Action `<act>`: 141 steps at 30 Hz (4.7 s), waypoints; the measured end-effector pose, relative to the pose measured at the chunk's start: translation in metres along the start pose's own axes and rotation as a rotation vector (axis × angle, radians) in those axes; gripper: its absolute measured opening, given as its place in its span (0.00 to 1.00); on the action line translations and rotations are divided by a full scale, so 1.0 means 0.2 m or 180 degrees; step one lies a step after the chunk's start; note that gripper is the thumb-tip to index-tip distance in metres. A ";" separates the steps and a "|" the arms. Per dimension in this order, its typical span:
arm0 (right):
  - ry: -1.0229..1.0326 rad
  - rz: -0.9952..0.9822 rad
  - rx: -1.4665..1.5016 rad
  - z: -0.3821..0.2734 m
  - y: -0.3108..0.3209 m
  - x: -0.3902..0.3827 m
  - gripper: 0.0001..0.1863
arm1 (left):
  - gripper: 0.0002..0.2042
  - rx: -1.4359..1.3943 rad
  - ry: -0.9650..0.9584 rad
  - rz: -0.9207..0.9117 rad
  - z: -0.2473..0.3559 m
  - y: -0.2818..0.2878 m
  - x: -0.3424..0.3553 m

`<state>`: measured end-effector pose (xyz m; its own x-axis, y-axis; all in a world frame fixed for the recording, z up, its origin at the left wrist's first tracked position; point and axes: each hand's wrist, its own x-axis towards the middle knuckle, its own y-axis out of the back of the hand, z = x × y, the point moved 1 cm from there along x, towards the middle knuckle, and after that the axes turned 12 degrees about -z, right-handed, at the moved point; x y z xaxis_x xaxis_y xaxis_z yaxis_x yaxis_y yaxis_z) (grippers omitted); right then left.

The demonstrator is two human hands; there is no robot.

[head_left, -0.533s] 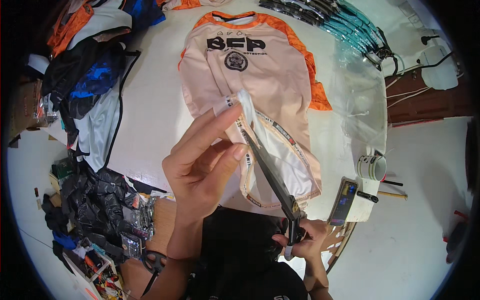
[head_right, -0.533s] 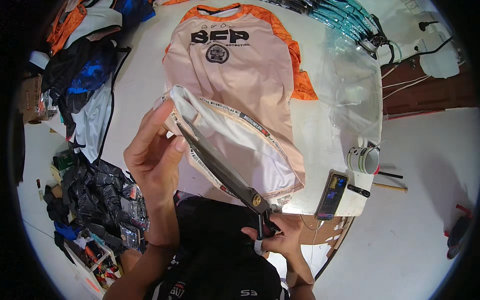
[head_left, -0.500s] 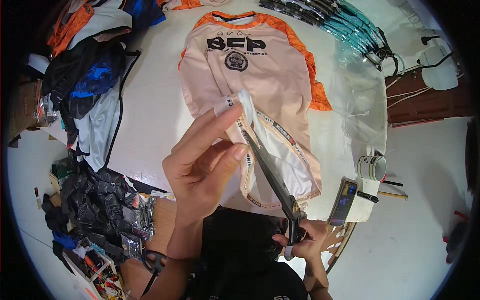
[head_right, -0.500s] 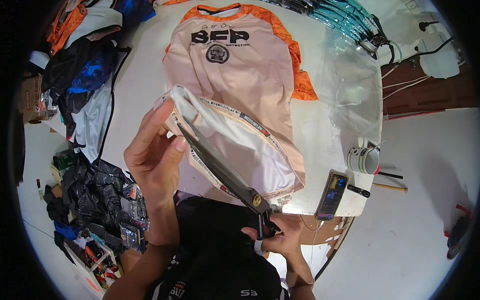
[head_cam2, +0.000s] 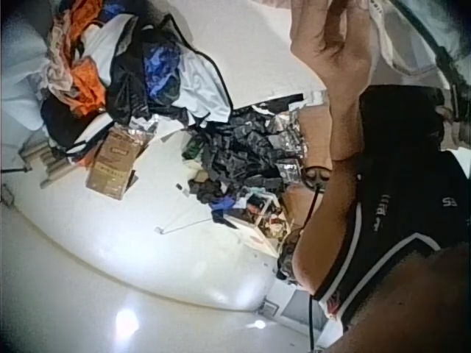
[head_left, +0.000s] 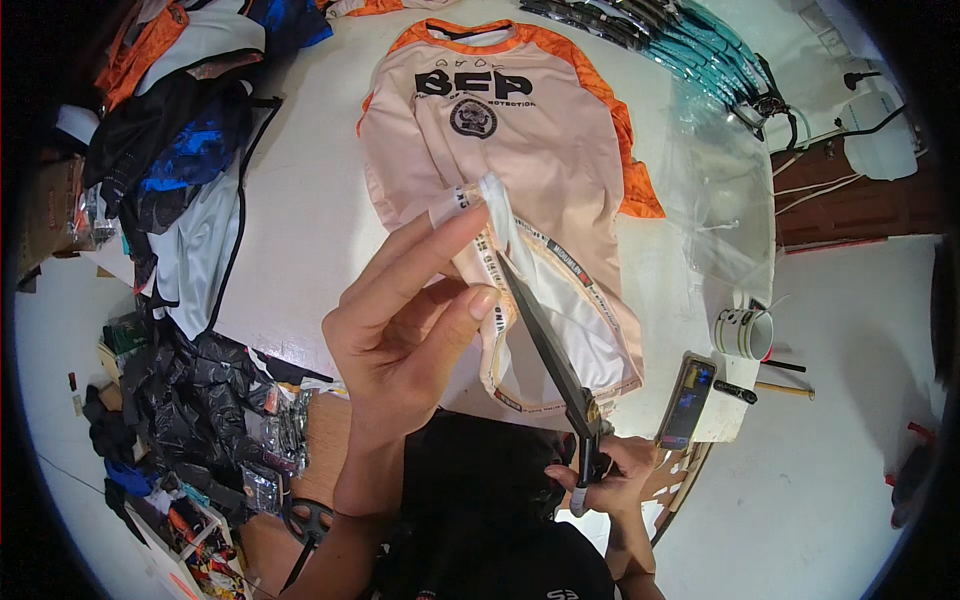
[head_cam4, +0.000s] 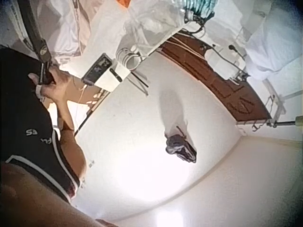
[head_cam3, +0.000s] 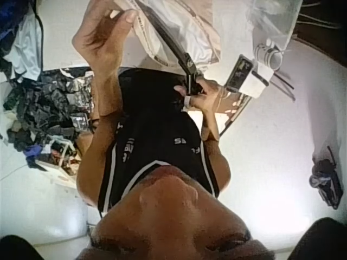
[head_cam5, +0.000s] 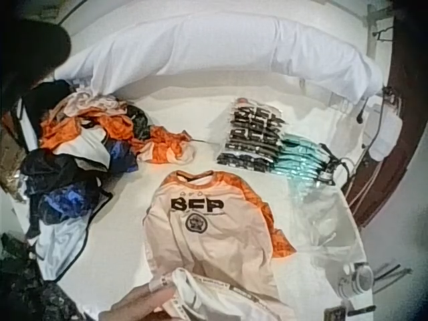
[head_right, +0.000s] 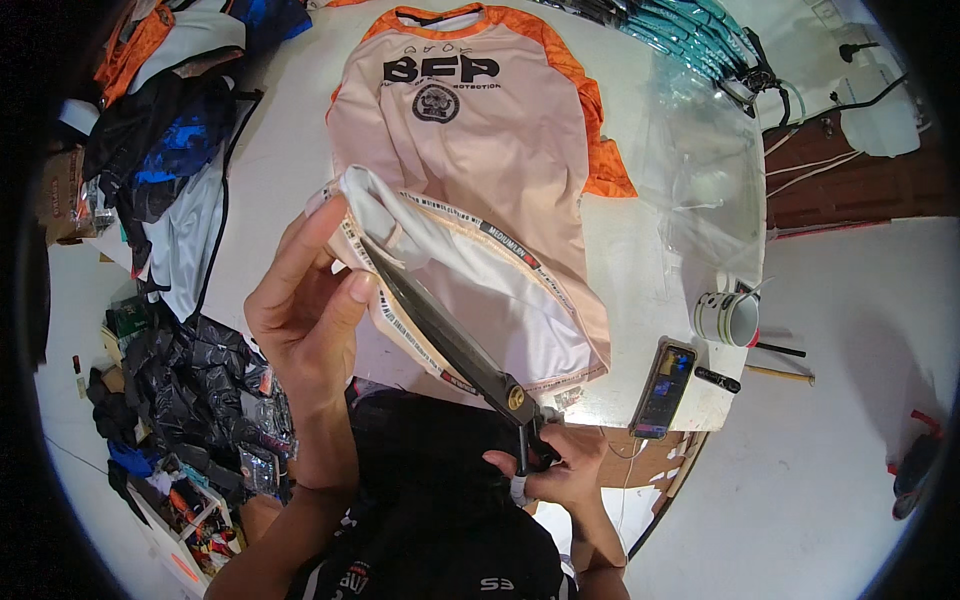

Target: The recorder uses large scissors to trim elastic bands and tags from a sports jersey on a work table.

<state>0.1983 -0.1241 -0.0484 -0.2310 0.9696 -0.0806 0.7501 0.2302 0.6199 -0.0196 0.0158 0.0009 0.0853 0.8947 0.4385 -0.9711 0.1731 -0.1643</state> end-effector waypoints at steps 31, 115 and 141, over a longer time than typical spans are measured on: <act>-0.0111 0.0099 -0.0267 -0.02 -0.05 0.01 0.22 | 0.20 -0.0002 -0.0194 -0.0168 0.01 -0.03 0.01; -0.1949 0.1413 0.0065 0.51 0.15 0.22 0.18 | 0.14 0.1349 0.1038 0.0373 -0.17 0.61 -0.25; -0.0222 -0.0326 -0.0736 0.25 -0.06 0.27 0.15 | 0.14 0.2742 0.0872 -0.0144 -0.09 0.63 -0.12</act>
<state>0.2086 -0.0713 -0.0997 -0.2491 0.9474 -0.2008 0.5616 0.3102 0.7671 -0.1390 0.0228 -0.0471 0.0704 0.9803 0.1846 -0.7865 -0.0593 0.6147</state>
